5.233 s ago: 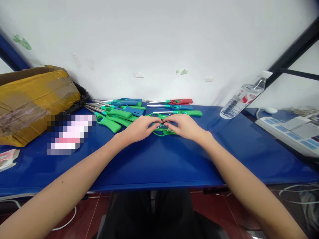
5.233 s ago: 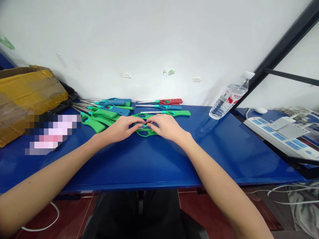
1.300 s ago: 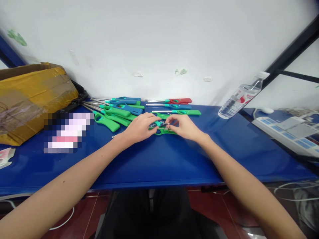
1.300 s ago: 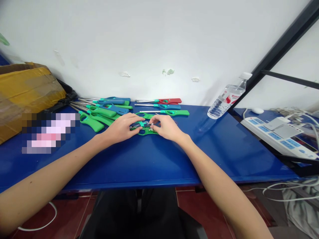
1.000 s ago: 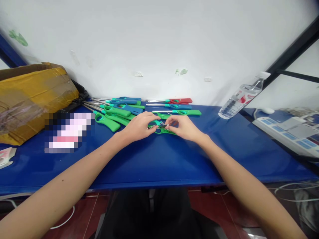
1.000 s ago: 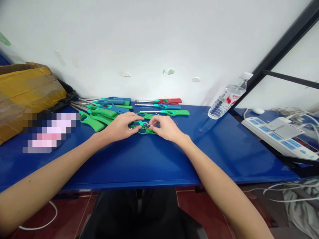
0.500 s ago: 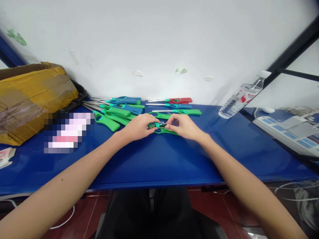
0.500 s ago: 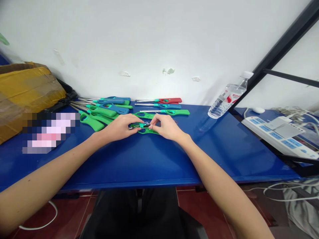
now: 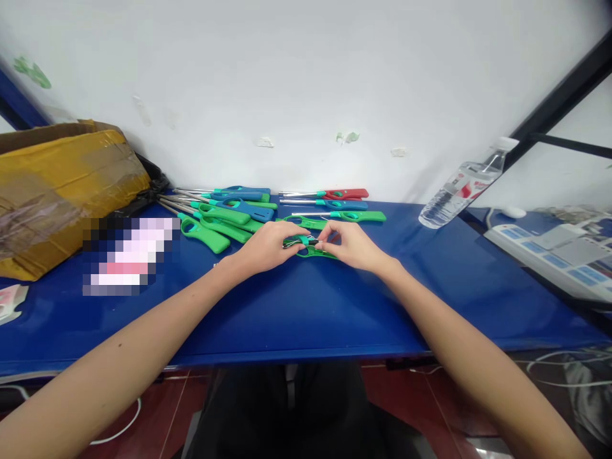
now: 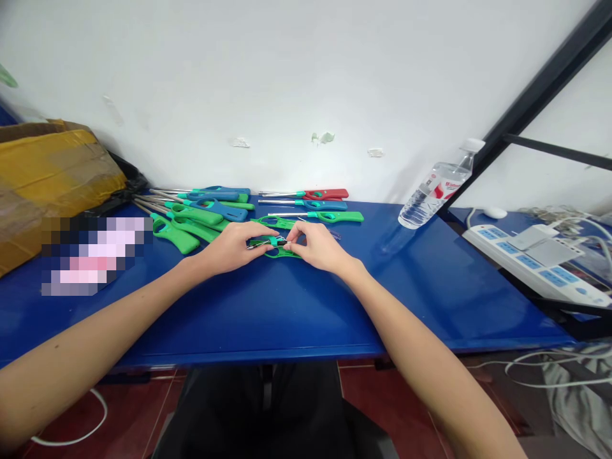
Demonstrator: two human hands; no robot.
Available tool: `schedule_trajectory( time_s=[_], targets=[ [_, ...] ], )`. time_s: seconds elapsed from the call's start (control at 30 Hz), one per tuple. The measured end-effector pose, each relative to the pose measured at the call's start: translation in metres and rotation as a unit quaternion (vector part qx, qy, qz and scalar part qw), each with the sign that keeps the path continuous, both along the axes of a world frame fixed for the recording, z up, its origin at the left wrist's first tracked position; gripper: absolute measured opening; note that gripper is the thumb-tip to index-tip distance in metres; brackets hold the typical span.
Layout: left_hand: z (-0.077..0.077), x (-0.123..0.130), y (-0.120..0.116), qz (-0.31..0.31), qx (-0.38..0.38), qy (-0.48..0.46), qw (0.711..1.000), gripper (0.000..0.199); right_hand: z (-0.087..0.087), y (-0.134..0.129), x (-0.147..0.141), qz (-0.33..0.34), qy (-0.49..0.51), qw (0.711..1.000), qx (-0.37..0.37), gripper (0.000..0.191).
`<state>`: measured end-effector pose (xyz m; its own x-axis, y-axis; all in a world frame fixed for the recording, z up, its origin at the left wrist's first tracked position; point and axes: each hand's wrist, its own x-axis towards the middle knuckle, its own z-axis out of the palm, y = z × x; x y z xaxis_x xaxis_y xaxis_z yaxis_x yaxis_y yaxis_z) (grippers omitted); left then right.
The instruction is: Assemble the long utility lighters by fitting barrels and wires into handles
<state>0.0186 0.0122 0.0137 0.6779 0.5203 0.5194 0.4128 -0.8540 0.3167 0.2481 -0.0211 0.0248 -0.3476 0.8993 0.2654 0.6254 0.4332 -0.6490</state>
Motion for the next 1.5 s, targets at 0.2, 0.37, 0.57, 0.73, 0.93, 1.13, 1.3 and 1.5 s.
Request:
schedule_trajectory(
  time_s=[0.2,0.37,0.57,0.73,0.93,1.13,1.3,1.5],
  targets=[
    [-0.0012,0.0010,-0.0009,0.004,0.007,-0.018,1.000,0.024,0.0002,0.0006,0.0013,-0.002,0.001,1.000,0.010,0.010],
    [-0.0030,0.0014,-0.0021,0.005,0.019,0.001,1.000,0.025,0.0013,-0.0007,-0.0008,-0.014,-0.015,1.000,0.010,0.009],
    [-0.0060,0.0017,-0.0012,0.009,0.028,0.013,0.999,0.025,0.0006,-0.0006,-0.0014,-0.007,-0.010,1.000,0.009,0.011],
    [-0.0043,0.0004,-0.0005,-0.007,0.050,0.033,0.998,0.025,0.0007,-0.0003,-0.0016,-0.012,-0.021,1.000,0.006,0.010],
    [0.0021,0.0001,-0.0039,0.024,0.068,0.065,0.995,0.026,0.0032,-0.0027,-0.0043,-0.037,-0.027,0.999,0.019,0.009],
    [0.0022,0.0007,-0.0048,0.028,0.070,0.085,0.994,0.026,0.0014,-0.0027,-0.0045,-0.021,-0.025,0.999,0.027,0.009],
    [0.0010,0.0010,-0.0042,0.006,0.077,0.066,0.995,0.024,-0.0003,-0.0022,-0.0035,-0.001,-0.008,0.999,0.033,0.009],
    [-0.0007,0.0014,-0.0029,0.002,0.089,0.069,0.994,0.024,-0.0009,-0.0020,-0.0030,0.002,-0.011,0.999,0.030,0.009]
  ],
)
